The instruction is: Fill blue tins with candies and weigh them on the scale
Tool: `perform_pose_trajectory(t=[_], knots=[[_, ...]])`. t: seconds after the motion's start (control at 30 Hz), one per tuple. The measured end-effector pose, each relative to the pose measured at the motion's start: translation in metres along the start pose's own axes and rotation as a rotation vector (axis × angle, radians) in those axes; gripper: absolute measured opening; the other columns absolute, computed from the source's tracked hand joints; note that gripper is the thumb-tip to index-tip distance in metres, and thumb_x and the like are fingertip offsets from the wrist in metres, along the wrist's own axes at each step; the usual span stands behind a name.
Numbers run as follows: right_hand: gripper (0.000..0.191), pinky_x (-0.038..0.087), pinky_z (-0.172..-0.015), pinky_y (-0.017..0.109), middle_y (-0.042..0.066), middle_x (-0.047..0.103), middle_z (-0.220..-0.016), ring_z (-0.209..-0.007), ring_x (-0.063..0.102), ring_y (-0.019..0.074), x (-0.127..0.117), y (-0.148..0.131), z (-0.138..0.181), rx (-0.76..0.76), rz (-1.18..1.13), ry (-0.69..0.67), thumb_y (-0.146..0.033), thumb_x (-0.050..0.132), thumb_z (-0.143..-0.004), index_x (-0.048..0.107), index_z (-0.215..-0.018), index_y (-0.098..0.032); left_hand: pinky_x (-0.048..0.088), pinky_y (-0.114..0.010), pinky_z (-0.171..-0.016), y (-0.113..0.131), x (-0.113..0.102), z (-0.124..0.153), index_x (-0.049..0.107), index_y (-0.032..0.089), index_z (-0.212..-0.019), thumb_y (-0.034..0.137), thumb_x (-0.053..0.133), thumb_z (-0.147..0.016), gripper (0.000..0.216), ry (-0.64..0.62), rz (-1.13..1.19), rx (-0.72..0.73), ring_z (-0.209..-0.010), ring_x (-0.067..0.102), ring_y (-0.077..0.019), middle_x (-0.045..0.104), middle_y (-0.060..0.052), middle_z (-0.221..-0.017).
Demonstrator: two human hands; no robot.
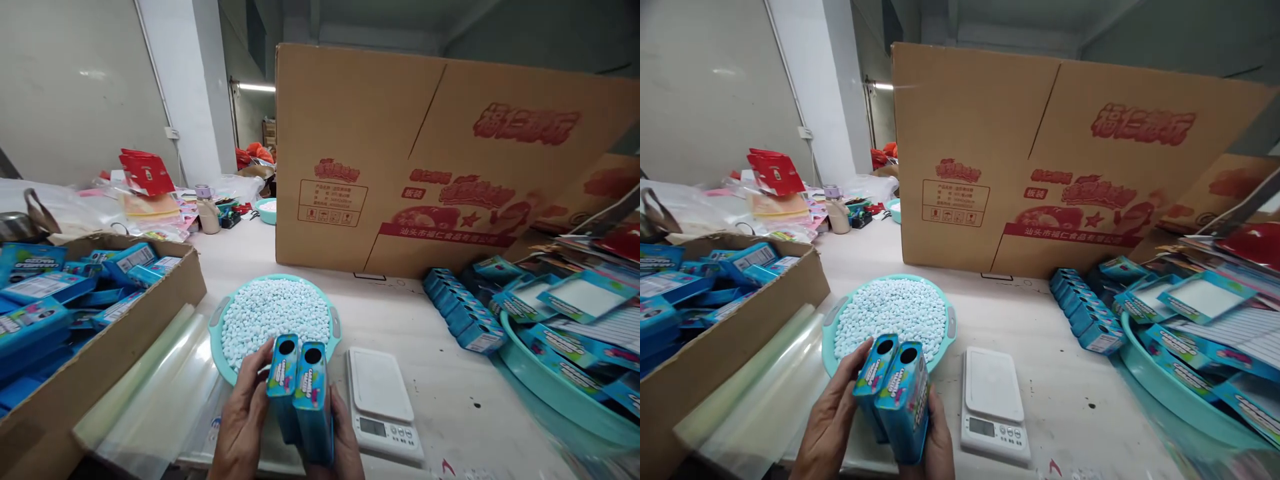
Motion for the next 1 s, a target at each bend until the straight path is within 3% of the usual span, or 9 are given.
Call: perform_pose_trajectory(t=[0.1,0.17,0.23,0.33,0.47,0.6,0.73,0.83,1.0], knots=[[0.046,0.042,-0.104,0.052,0.003,0.061,-0.128,-0.129,0.048,0.0281,-0.025,-0.003,0.008,-0.094,0.037,0.25,-0.06,0.054,-0.083,0.063,-0.115,-0.029,0.035,-0.042,-0.114,-0.019,0.002,0.02,0.047,0.032,-0.139,0.064,0.064,-0.072,0.075,0.094,0.183,-0.131,-0.139,0.035,-0.0321,0.05,-0.002,-0.144],[0.038,0.033,-0.112,0.051,0.0,0.049,-0.143,-0.139,0.034,0.0297,-0.024,-0.01,0.02,-0.188,0.175,0.291,-0.053,0.065,-0.079,0.064,-0.109,-0.03,0.046,-0.043,-0.105,-0.031,0.007,0.029,0.05,0.03,-0.136,0.059,0.076,-0.062,0.084,0.112,0.222,-0.213,-0.133,0.044,-0.0355,0.057,-0.005,-0.137],[0.034,0.027,-0.115,0.052,-0.003,0.036,-0.151,-0.144,0.022,0.0315,-0.005,-0.012,0.027,-0.225,0.356,0.177,-0.047,0.07,-0.075,0.066,-0.105,-0.032,0.055,-0.045,-0.093,-0.04,0.001,0.032,0.054,0.028,-0.131,0.055,0.078,-0.061,0.079,0.179,0.27,-0.287,-0.12,0.056,-0.0371,0.066,-0.007,-0.125],[0.04,0.027,-0.114,0.054,-0.001,0.035,-0.151,-0.142,0.026,0.0335,0.029,-0.027,0.026,-0.27,0.648,-0.029,-0.043,0.069,-0.077,0.063,-0.116,-0.035,0.059,-0.045,-0.077,-0.04,-0.029,0.026,0.058,0.023,-0.123,0.05,0.078,-0.062,0.07,0.314,0.368,-0.374,-0.097,0.069,-0.0359,0.075,-0.006,-0.102],[0.034,0.03,-0.111,0.049,0.004,0.053,-0.137,-0.131,0.042,0.0288,0.067,-0.075,-0.023,-0.377,1.133,-0.236,-0.036,0.06,-0.086,0.062,-0.12,-0.034,0.056,-0.041,-0.086,0.025,-0.089,-0.015,0.044,0.03,-0.134,0.042,0.082,-0.057,0.087,0.299,0.082,-0.098,-0.103,0.066,-0.0316,0.069,-0.003,-0.116],[0.029,0.035,-0.106,0.038,0.004,0.061,-0.122,-0.119,0.051,0.0207,0.09,-0.112,-0.125,-0.557,1.323,-0.33,-0.037,0.053,-0.091,0.063,-0.117,-0.029,0.045,-0.044,-0.1,0.083,-0.101,-0.07,0.03,0.031,-0.144,0.039,0.074,-0.068,0.088,0.102,-0.766,0.204,-0.118,0.055,-0.0315,0.053,-0.007,-0.134],[0.04,0.036,-0.102,0.035,0.006,0.06,-0.119,-0.115,0.051,0.0198,0.093,-0.075,-0.228,-0.422,1.479,-0.468,-0.045,0.05,-0.091,0.062,-0.123,-0.025,0.043,-0.049,-0.092,0.065,-0.075,-0.127,0.031,0.02,-0.144,0.024,0.062,-0.069,0.081,-0.21,-1.476,0.216,-0.112,0.052,-0.0344,0.057,-0.013,-0.119],[0.043,0.036,-0.1,0.033,0.007,0.061,-0.115,-0.11,0.053,0.02,0.086,-0.042,-0.263,-0.301,1.581,-0.582,-0.048,0.048,-0.091,0.063,-0.123,-0.024,0.044,-0.049,-0.085,0.039,-0.055,-0.158,0.041,0.013,-0.136,0.017,0.058,-0.062,0.075,-0.432,-1.704,0.157,-0.105,0.055,-0.0354,0.058,-0.016,-0.114],[0.041,0.039,-0.089,0.03,0.003,0.064,-0.093,-0.094,0.055,0.0189,0.078,-0.036,-0.261,-0.268,1.518,-0.624,-0.051,0.045,-0.091,0.073,-0.098,-0.021,0.045,-0.049,-0.086,0.007,-0.025,-0.181,0.041,0.011,-0.134,0.026,0.065,-0.056,0.083,-0.637,-1.694,0.137,-0.106,0.055,-0.0367,0.057,-0.02,-0.118]])
Point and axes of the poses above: each hand's wrist, its own z-axis away from the middle knuckle, its own x-axis out of the palm, y = z × x, the point moved 10 cm from there along -z, towards the middle knuckle
